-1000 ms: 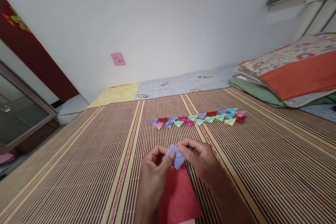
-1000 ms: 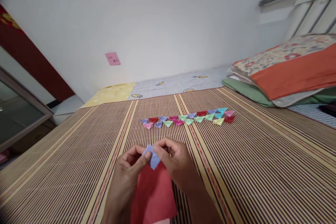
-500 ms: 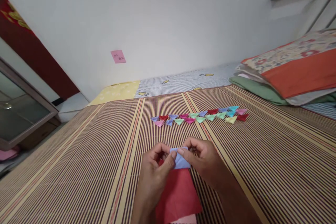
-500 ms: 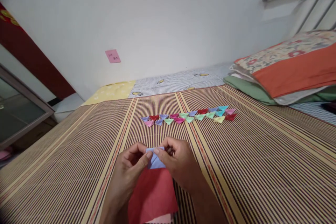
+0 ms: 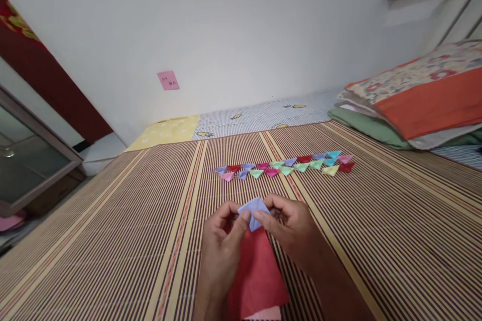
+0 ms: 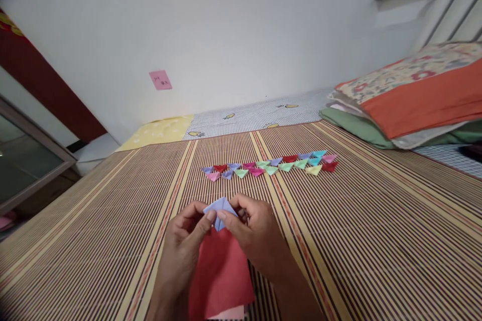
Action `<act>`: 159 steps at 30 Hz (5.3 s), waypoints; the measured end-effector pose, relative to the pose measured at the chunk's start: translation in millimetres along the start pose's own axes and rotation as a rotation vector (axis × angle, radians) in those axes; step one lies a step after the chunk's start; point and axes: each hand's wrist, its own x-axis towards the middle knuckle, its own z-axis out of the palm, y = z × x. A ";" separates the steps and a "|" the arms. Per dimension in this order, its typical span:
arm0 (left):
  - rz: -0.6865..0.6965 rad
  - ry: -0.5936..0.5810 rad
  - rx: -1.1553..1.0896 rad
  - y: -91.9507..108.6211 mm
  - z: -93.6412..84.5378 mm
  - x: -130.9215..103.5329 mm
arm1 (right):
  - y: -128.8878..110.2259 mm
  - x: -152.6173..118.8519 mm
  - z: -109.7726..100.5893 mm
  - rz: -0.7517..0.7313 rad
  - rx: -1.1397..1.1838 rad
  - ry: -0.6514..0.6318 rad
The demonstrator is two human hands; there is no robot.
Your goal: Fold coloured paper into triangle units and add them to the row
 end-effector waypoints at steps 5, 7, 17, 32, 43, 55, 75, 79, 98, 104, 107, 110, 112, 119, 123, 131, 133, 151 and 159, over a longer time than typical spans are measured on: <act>-0.025 0.005 -0.050 1.7 3.0 2.1 | -1.2 -0.3 -0.6 -0.006 0.058 0.004; -0.001 -0.025 0.010 3.1 2.3 2.8 | -3.5 -1.2 -2.3 0.000 0.009 -0.017; 0.000 -0.033 0.010 0.9 3.8 1.5 | -3.4 -2.1 -2.9 -0.013 0.085 0.156; -0.016 -0.056 -0.057 0.4 10.1 1.0 | 2.0 -1.6 1.7 -0.245 -0.236 0.282; 0.002 0.078 -0.224 -8.2 17.9 2.4 | -0.3 -1.8 0.8 -0.192 -0.126 0.226; 0.000 0.047 -0.271 -7.4 26.1 3.4 | -1.4 1.7 -6.2 -0.259 -0.063 0.200; -0.288 0.206 -0.673 2.5 3.9 11.5 | 13.8 4.3 26.6 -0.740 -0.651 0.271; -0.293 0.267 -0.677 0.8 3.8 13.2 | 13.7 5.3 27.3 -0.751 -0.649 0.247; -0.158 0.095 -0.431 -4.6 3.8 7.6 | 14.4 5.8 23.2 -0.491 -0.395 0.229; -0.103 0.076 -0.319 -8.9 4.4 7.7 | 13.0 7.8 18.9 -0.448 -0.373 0.214; -0.097 0.082 -0.344 -7.2 7.4 6.6 | 12.0 8.0 18.1 -0.452 -0.373 0.213; -0.109 0.103 -0.431 -6.3 9.1 5.7 | 12.1 7.9 17.4 -0.482 -0.404 0.212; -0.118 0.105 -0.458 -6.6 8.6 5.5 | 12.5 8.0 17.1 -0.500 -0.417 0.204; -0.098 0.089 -0.252 -6.6 6.2 4.7 | 12.0 8.6 16.0 -0.419 -0.306 0.174; -0.065 0.074 -0.162 -4.4 6.9 2.7 | 11.0 8.8 14.3 -0.396 -0.262 0.171; 0.027 0.054 -0.126 0.8 13.2 0.9 | 11.1 10.1 14.0 -0.358 -0.150 0.190; 0.042 0.073 -0.153 -0.4 14.0 1.3 | 10.5 9.6 14.1 -0.356 -0.100 0.188; 0.062 0.052 -0.073 4.7 10.3 1.7 | 5.1 7.0 9.1 -0.486 -0.240 0.231; -0.026 0.065 -0.254 5.1 10.6 1.9 | 10.1 6.3 13.3 -0.553 -0.333 0.277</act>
